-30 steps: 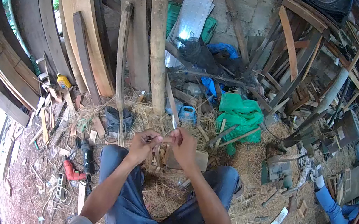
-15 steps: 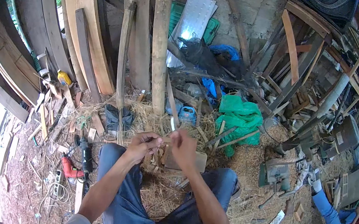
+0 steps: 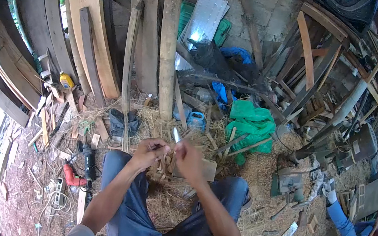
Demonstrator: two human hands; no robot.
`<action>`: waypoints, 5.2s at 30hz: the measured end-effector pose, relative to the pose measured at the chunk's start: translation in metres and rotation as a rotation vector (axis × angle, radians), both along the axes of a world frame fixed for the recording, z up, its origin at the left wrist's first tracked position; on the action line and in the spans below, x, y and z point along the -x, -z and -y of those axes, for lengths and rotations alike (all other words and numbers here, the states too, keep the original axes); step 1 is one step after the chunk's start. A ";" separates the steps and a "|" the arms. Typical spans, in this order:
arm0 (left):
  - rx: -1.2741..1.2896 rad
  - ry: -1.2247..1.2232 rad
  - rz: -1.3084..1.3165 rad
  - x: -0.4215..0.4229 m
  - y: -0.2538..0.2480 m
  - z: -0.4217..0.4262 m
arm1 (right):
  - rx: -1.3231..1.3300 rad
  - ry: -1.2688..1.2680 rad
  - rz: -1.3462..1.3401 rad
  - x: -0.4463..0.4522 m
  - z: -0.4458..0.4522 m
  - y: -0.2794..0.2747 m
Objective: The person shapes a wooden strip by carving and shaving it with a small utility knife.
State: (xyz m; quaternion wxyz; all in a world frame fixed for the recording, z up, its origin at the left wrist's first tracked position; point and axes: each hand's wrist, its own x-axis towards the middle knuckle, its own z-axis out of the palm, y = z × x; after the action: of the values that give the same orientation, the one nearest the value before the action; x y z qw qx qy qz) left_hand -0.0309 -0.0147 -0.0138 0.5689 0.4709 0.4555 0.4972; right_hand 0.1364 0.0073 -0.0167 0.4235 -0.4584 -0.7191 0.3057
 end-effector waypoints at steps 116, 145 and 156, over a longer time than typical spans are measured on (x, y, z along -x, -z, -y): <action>-0.810 -0.310 -1.075 -0.004 0.002 -0.017 | 0.102 0.021 0.137 -0.051 -0.022 -0.016; -0.332 0.005 -0.448 -0.028 -0.004 0.011 | 0.592 -0.304 -0.429 -0.048 -0.016 -0.028; -0.348 0.058 -0.566 -0.015 -0.001 0.019 | 0.393 0.118 -0.782 -0.103 -0.053 -0.024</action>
State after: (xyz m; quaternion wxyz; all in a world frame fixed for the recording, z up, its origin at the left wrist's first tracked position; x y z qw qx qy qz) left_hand -0.0155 -0.0337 -0.0127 0.3447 0.6932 0.4901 0.4004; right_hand 0.2396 0.0606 0.0075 0.5852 -0.4202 -0.4058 0.5624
